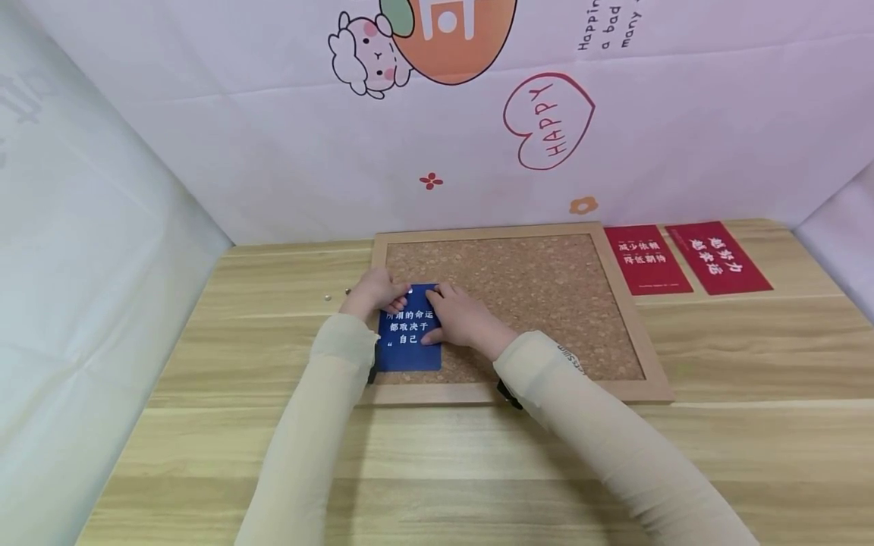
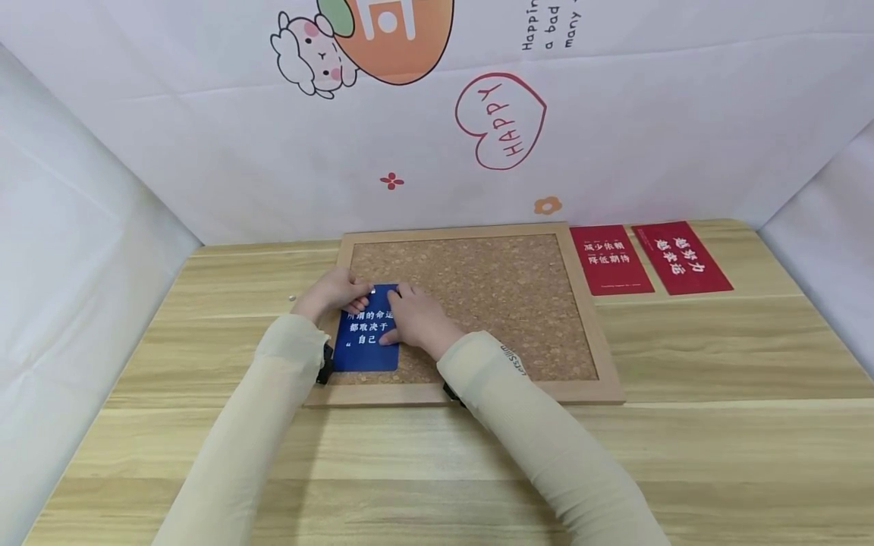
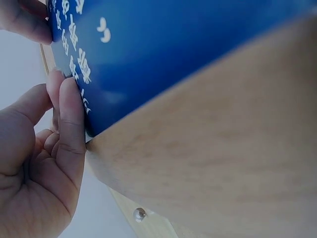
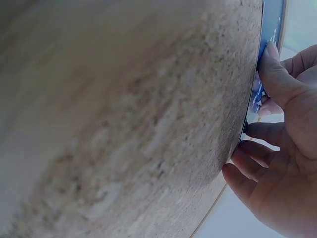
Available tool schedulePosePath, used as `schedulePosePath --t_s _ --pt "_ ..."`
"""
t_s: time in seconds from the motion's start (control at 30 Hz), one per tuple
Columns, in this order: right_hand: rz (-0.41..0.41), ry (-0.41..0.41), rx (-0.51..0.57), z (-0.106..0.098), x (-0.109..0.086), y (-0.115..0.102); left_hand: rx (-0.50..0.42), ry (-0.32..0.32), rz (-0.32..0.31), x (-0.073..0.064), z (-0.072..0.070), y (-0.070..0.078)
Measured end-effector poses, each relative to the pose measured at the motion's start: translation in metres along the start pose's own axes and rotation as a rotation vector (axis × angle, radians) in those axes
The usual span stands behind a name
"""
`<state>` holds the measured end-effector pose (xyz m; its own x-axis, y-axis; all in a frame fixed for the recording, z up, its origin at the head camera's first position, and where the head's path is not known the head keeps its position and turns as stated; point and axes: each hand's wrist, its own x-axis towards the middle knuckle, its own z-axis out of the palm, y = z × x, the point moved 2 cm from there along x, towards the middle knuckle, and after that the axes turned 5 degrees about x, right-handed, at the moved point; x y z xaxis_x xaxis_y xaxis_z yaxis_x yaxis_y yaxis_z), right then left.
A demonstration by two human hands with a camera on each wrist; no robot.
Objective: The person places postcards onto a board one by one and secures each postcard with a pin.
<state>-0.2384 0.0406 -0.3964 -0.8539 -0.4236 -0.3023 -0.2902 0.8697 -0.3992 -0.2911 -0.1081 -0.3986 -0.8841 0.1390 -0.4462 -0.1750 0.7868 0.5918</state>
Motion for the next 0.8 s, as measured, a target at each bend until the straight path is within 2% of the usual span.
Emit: schedulePosePath --t_s 0.43,0.63,0.8 --pt "0.006 -0.004 -0.011 -0.0017 -0.0005 0.0 0.076 -0.004 -0.01 0.0016 0.0015 0.0026" --pt "-0.009 -0.003 -0.021 -0.0018 -0.0009 -0.0003 -0.002 -0.052 -0.028 -0.0026 0.0033 0.0034" --pt "-0.018 -0.005 -0.017 -0.0013 -0.0011 -0.0005 -0.049 -0.066 -0.056 -0.0061 0.0026 0.003"
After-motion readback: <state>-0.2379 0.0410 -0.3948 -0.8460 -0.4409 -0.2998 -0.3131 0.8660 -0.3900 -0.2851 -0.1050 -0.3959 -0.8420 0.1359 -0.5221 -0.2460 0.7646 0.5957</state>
